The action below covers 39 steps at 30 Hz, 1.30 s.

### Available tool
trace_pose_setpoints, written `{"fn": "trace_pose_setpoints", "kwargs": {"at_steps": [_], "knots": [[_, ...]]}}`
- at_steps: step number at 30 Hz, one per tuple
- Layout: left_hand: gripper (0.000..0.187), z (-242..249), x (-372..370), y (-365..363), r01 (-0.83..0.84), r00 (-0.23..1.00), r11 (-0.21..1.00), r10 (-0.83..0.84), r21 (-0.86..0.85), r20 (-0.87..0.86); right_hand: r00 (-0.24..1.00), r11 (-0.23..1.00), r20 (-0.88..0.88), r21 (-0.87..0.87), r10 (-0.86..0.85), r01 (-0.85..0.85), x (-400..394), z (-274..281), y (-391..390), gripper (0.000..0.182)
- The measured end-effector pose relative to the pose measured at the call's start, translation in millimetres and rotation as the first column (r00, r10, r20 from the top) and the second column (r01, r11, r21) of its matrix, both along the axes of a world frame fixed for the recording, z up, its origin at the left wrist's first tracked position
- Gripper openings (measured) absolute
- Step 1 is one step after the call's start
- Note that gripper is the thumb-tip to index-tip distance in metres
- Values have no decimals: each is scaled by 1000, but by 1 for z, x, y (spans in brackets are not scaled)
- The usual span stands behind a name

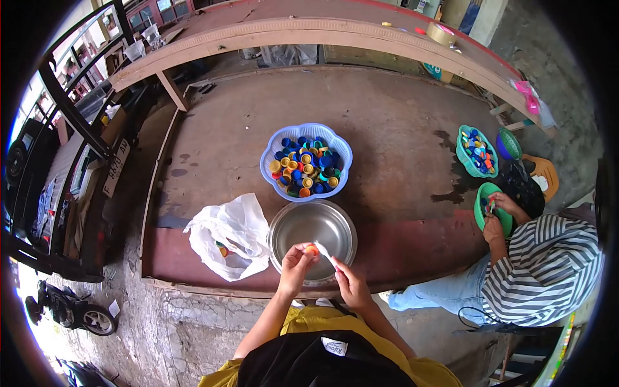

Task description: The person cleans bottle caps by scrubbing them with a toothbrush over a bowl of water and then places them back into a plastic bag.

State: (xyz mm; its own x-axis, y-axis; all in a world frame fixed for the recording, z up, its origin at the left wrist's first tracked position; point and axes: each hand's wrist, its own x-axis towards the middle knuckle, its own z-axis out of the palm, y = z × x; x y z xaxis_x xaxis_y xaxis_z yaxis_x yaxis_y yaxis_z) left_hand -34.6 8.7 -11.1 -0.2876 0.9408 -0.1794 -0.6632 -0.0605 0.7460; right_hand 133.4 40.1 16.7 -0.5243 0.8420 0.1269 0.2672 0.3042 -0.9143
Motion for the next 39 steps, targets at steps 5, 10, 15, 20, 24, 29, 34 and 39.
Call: {"fn": "trace_pose_setpoints", "kwargs": {"at_steps": [5, 10, 15, 20, 24, 29, 34, 39], "knots": [[14, -11, -6, -5, 47, 994, 995, -55, -93, -89, 995, 994, -51, 56, -87, 90, -2, -1, 5, 34], [14, 6, -5, -6, 63, 990, 997, -68, -41, -123, 991, 989, 35, -59, -133, 135, -6, -10, 0, 31], [15, -7, -7, -8, 69, 957, 998, -69, -8, -280, 996, 991, 68, 119, 52, -60, -2, -7, -14, 31], [15, 10, 0, -7, 121, 913, 991, -132, -54, -386, 999, 988, -7, 152, -36, 37, -3, 15, -8, 32], [14, 18, 3, -10, 79, 866, 996, -93, -49, -492, 994, 966, 37, 241, -104, 92, -5, -8, 2, 36], [59, 10, -6, -5, 9, 838, 999, -32, -46, -545, 990, 955, 140, 291, 9, -50, -5, 8, -11, 36], [41, 30, -12, -4, 44, 768, 995, -88, -84, -635, 969, 948, 104, 256, -223, 191, 7, -21, 9, 34], [17, 7, -44, 23, 68, 575, 981, -188, -183, -796, 974, 975, 170, 190, -151, 118, 7, -20, -4, 36]]}}
